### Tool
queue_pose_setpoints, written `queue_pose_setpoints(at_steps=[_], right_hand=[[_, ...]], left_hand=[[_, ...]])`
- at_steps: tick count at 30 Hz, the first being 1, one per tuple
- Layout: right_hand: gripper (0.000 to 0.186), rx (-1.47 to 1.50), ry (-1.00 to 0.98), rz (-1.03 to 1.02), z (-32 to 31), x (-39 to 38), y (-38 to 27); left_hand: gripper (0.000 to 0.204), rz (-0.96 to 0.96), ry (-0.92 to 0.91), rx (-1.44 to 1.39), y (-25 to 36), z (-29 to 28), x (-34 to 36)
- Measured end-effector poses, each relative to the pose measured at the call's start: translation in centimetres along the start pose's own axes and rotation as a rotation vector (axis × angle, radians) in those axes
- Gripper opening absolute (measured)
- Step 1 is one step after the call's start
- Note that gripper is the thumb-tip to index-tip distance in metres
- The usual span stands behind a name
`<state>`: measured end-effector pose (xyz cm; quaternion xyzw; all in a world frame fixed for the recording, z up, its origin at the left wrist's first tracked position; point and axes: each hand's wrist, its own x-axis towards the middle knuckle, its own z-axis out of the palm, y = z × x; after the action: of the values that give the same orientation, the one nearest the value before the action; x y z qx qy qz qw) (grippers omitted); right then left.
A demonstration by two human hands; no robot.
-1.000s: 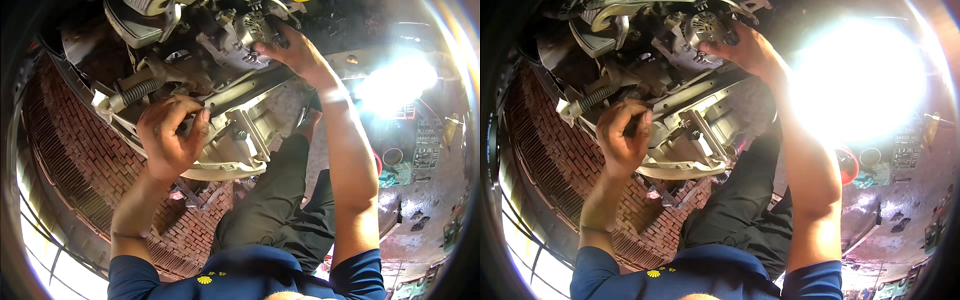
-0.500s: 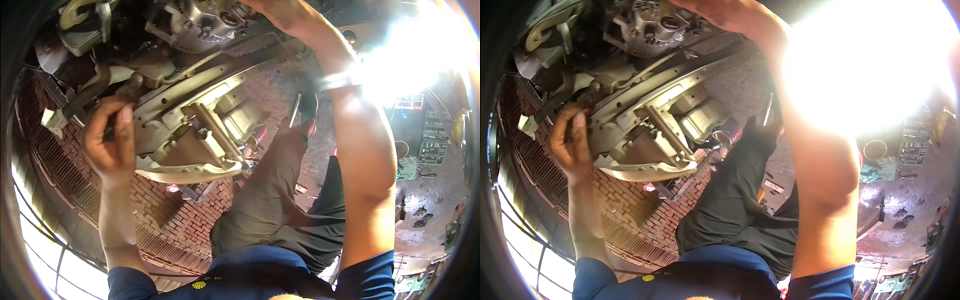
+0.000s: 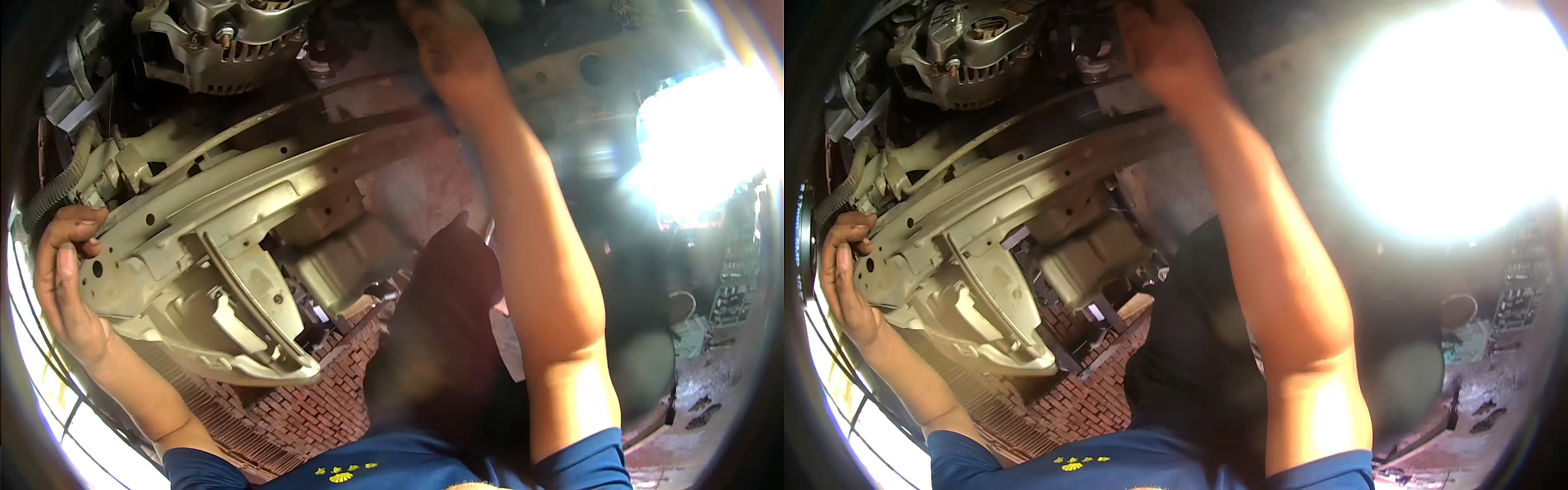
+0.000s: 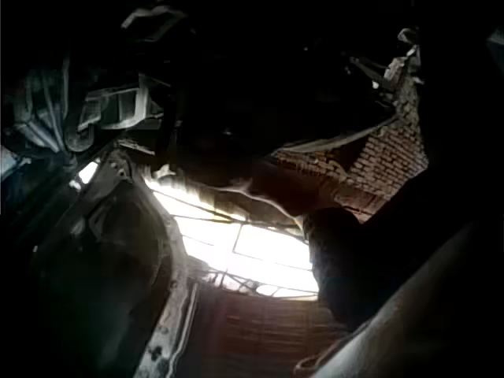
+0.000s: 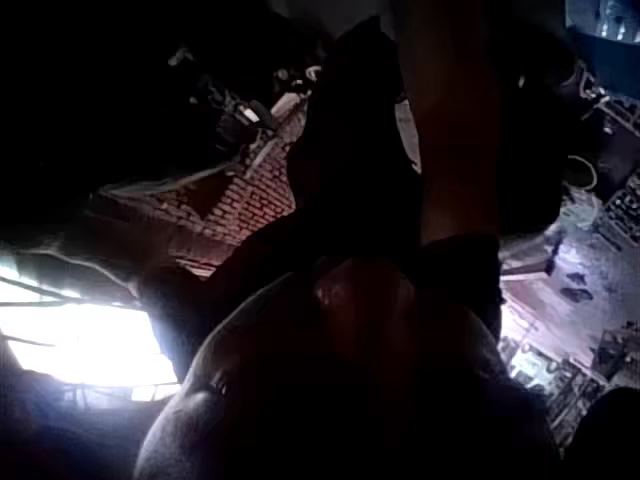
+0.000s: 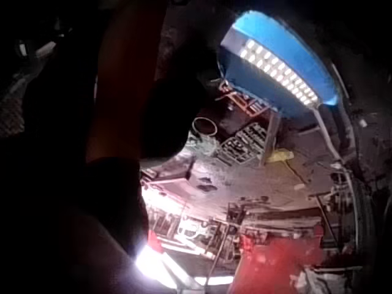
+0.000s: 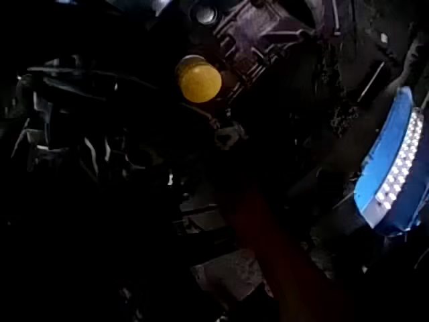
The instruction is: The person is working on a car engine in a garage. They use a wrench to loosen bolts, remove a metal frame, and then proceed to adjust and tighten components within the engine bay using various hand tools.
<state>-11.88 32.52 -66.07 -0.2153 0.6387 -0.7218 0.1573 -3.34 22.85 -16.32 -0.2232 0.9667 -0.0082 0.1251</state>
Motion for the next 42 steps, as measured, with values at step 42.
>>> queue_pose_setpoints(at_steps=[42], right_hand=[[0.032, 0.572, -0.221, 0.196, -0.2, 4.0, -7.1]], left_hand=[[0.022, 0.035, 0.056, -1.497, 16.9, 35.7, -12.6]])
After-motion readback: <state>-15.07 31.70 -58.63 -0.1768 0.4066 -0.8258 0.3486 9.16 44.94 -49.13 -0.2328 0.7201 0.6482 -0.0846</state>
